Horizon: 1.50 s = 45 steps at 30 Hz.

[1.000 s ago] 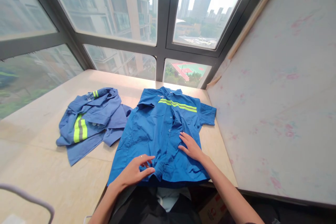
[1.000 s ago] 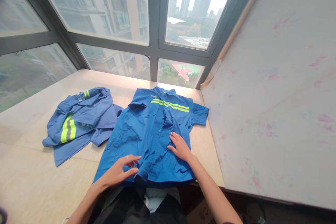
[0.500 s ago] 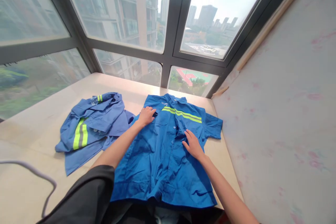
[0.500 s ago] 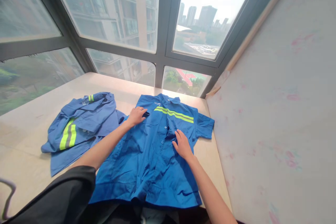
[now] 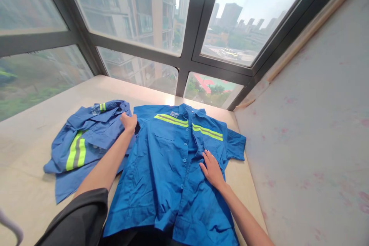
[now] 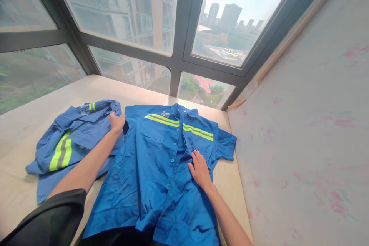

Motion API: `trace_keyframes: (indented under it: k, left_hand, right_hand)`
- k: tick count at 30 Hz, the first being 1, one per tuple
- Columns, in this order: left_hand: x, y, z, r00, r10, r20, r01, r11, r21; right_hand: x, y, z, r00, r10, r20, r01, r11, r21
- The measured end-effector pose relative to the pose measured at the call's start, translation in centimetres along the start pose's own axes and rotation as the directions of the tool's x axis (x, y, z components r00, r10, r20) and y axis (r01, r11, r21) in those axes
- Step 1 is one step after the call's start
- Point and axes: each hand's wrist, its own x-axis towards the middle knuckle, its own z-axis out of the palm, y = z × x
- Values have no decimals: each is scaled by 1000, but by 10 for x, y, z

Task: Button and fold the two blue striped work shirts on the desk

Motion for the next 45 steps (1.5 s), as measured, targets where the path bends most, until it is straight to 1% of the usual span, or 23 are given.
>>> trace_keyframes:
  k: [2, 3, 4, 5, 6, 7, 8, 11, 13, 14, 16, 19, 20, 22, 24, 26, 27, 30, 34, 36, 41, 43, 45]
  left_hand:
    - [-21, 4, 1, 998, 60, 27, -61, 998, 27]
    - [-36, 8, 3, 987, 138, 83, -141, 990, 24]
    - [-54, 12, 5, 958, 213, 194, -218, 976, 5]
    - [-75, 16, 7, 909, 266, 321, -274, 961, -21]
    - [-98, 20, 9, 842, 316, 438, -326, 944, -54]
    - [-123, 22, 11, 777, 355, 519, -370, 926, -79]
    - [-149, 23, 12, 733, 380, 564, -405, 910, -87]
    - [-221, 21, 5, 656, 425, 624, -456, 882, -121]
    - [-256, 16, -11, 611, 468, 638, -456, 867, -200]
    - [-268, 12, -22, 599, 492, 632, -457, 858, -235]
    - [-283, 1, -46, 608, 520, 599, -477, 843, -248]
    - [-286, -29, -83, 654, 516, 554, -534, 833, -146]
    - [-285, -41, -93, 654, 513, 557, -557, 824, -104]
    - [-281, -66, -107, 627, 503, 595, -604, 796, -37]
    - [-278, -87, -115, 572, 504, 648, -663, 749, 3]
    - [-273, -101, -117, 524, 508, 684, -711, 703, 23]
    - [-270, -105, -117, 511, 510, 692, -726, 687, 30]
    - [-257, -106, -114, 491, 519, 700, -747, 664, 32]
    - [-235, -99, -110, 412, 534, 738, -777, 629, -21]
    - [-225, -95, -107, 396, 537, 745, -780, 625, -37]
    - [-208, -87, -93, 415, 530, 740, -768, 640, -28]
    - [-206, -86, -89, 417, 520, 746, -767, 641, -18]
    - [-209, -87, -89, 438, 493, 752, -765, 643, 24]
  right_hand:
    - [0, 1, 0, 1000, -1, 3, 1, 1000, 0]
    - [0, 1, 0, 1000, 0, 3, 0, 1000, -1]
    - [1, 1, -1, 1000, 1, 4, -1, 1000, -2]
    - [2, 2, -2, 1000, 2, 4, -2, 1000, -3]
    - [3, 2, -2, 1000, 1, 6, -1, 1000, -6]
    - [5, 3, -3, 1000, -2, 9, 2, 1000, -9]
    - [7, 4, -4, 1000, -6, 13, 6, 1000, -14]
    - [14, 8, -6, 1000, -13, 23, 14, 999, -35]
    - [17, 12, -7, 1000, -19, 25, 20, 999, -45]
    - [18, 13, -7, 999, -21, 25, 22, 999, -48]
    - [20, 14, -7, 999, -24, 27, 25, 998, -51]
    - [21, 12, -4, 1000, 1, 15, 0, 997, -75]
    - [22, 10, -3, 1000, 23, 2, -23, 996, -89]
    - [22, 5, 0, 997, 76, -25, -79, 990, -114]
    - [22, 1, 3, 993, 112, -36, -115, 985, -125]
    - [22, 0, 4, 993, 117, -36, -120, 985, -127]
    - [22, 0, 3, 993, 112, -37, -116, 985, -126]
    - [22, 3, 0, 995, 93, -36, -97, 987, -131]
    - [27, 8, -5, 997, 76, -16, -78, 987, -141]
    - [32, 10, -6, 997, 83, -4, -83, 986, -145]
    - [48, 14, -6, 993, 118, 1, -116, 978, -175]
    - [53, 14, -5, 991, 136, -17, -136, 969, -207]
    - [56, 13, -3, 983, 176, -59, -186, 951, -246]
